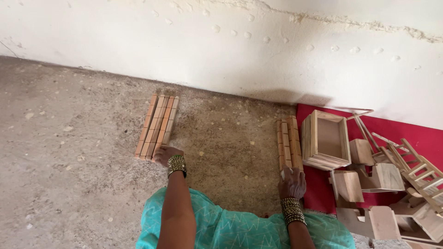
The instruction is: The person sits on the floor and wipes wooden miniature furniture parts with a cloth, rubbing each piece and placing it into growing piles beside them, then wipes a small wooden box.
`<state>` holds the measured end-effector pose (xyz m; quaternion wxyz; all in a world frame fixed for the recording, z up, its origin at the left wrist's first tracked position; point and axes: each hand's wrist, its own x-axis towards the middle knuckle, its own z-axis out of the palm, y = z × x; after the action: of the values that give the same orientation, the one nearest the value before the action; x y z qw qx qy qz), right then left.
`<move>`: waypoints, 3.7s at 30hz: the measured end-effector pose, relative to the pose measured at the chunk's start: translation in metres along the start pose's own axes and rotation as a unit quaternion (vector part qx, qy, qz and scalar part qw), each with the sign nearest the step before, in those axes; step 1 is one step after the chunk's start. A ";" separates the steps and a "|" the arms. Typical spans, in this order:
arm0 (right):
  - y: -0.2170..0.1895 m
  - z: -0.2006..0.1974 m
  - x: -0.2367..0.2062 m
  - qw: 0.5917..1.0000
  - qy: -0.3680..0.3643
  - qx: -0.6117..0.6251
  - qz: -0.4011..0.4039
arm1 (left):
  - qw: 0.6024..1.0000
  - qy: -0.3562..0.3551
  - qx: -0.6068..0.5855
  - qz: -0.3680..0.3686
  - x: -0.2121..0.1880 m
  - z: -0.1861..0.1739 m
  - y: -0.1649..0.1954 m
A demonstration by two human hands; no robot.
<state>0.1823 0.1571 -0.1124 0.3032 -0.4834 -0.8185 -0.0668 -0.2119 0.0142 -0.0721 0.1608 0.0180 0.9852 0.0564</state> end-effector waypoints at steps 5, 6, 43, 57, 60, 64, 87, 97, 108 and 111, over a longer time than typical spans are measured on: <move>0.001 0.013 -0.004 1.000 -0.010 -0.001 0.008 | 0.998 -0.010 -0.051 0.025 0.000 0.003 0.000; 0.001 0.013 -0.005 1.000 -0.005 0.000 0.007 | 0.997 -0.020 -0.069 0.027 0.000 0.003 0.000; -0.146 -0.052 0.058 0.634 -0.093 0.753 0.146 | 0.581 0.087 -0.483 0.650 -0.188 0.023 0.009; -0.136 0.015 -0.001 0.938 -0.096 0.329 -0.039 | 0.445 -0.088 -0.753 0.476 -0.171 0.044 0.018; -0.119 0.014 0.003 0.937 -0.137 0.322 -0.019 | 0.448 -0.123 -0.796 0.389 -0.168 0.070 0.024; -0.109 0.004 -0.002 0.950 -0.212 0.227 0.010 | 0.350 -0.148 -0.879 0.288 -0.147 0.072 0.029; 0.099 -0.045 0.009 0.659 0.192 0.658 0.311 | 0.771 -0.264 -0.477 0.330 -0.135 0.081 0.024; 0.107 -0.047 0.005 0.461 0.296 0.668 0.503 | 0.775 -0.204 -0.215 0.559 -0.161 0.097 0.023; 0.100 -0.047 0.009 0.415 0.328 0.712 0.462 | 0.723 -0.268 -0.177 0.612 -0.171 0.102 0.018; 0.084 -0.046 0.009 0.423 0.252 0.727 0.479 | 0.680 -0.235 -0.152 0.678 -0.178 0.107 0.017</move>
<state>0.2685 0.1897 -0.0858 0.7177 -0.3593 -0.0863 0.5901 -0.0084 0.0331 -0.1147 0.3058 0.6686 0.6115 0.2924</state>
